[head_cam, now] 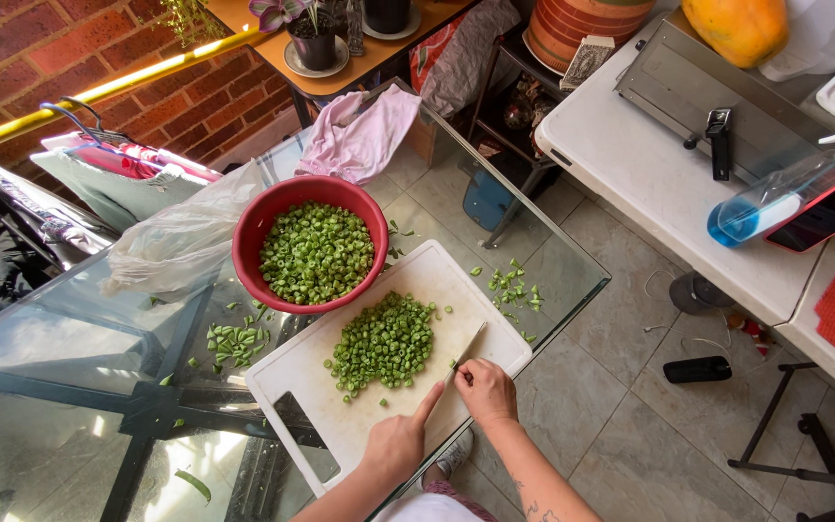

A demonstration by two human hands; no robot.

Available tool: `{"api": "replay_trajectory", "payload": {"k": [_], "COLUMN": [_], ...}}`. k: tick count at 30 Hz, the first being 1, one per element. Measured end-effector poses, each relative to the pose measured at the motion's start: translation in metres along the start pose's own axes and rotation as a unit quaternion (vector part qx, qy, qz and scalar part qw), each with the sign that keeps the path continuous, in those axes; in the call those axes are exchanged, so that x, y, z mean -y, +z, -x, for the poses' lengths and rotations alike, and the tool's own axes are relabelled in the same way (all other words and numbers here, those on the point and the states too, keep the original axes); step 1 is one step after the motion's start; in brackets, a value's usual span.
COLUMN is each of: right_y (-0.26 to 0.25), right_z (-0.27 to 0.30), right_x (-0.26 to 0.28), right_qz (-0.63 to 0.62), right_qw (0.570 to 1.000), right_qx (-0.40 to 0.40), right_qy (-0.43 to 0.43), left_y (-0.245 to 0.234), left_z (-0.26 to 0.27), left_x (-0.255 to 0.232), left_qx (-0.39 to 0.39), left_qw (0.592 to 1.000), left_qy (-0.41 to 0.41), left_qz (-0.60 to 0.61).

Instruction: The person chops green beans on a white cutting board using a knife and transfers the chopped pieces into a red bowl. The person then carries the bowl of chopped beans into the kitchen.

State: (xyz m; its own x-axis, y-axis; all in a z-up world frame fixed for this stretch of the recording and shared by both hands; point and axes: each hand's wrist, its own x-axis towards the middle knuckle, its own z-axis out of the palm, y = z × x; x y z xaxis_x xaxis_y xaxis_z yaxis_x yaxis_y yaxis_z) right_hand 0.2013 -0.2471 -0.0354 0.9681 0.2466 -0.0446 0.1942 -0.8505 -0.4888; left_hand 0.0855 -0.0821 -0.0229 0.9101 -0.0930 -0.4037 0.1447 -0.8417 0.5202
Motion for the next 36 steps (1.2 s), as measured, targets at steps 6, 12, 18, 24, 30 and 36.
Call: {"api": "replay_trajectory", "payload": {"k": [6, 12, 18, 24, 30, 36], "right_y": [0.006, -0.004, -0.037, -0.037, -0.011, -0.012], "right_z": [-0.001, -0.049, -0.099, -0.062, -0.01, -0.031], "right_x": [-0.003, -0.061, -0.084, -0.011, 0.055, 0.03], "right_qz": [-0.015, -0.075, -0.032, 0.019, -0.027, 0.06], "right_qw": [0.998, 0.975, 0.98, 0.979, 0.89, 0.954], "right_qx": [-0.025, -0.107, -0.086, -0.055, 0.085, 0.039], "right_qy": [0.055, 0.177, 0.175, -0.196, -0.446, -0.291], "left_y": [0.012, 0.017, 0.015, 0.001, -0.019, -0.012], "left_z": [0.068, 0.072, 0.083, 0.098, 0.102, 0.147], "left_x": [0.03, 0.047, 0.058, 0.057, 0.065, 0.127], "left_qx": [0.043, 0.023, -0.049, -0.068, -0.056, -0.178], "left_qw": [0.996, 0.997, 0.995, 0.993, 0.995, 0.978], "left_qy": [-0.077, -0.077, -0.09, -0.089, -0.079, -0.106], "left_qz": [0.017, -0.016, 0.019, 0.039, 0.014, 0.016]}}
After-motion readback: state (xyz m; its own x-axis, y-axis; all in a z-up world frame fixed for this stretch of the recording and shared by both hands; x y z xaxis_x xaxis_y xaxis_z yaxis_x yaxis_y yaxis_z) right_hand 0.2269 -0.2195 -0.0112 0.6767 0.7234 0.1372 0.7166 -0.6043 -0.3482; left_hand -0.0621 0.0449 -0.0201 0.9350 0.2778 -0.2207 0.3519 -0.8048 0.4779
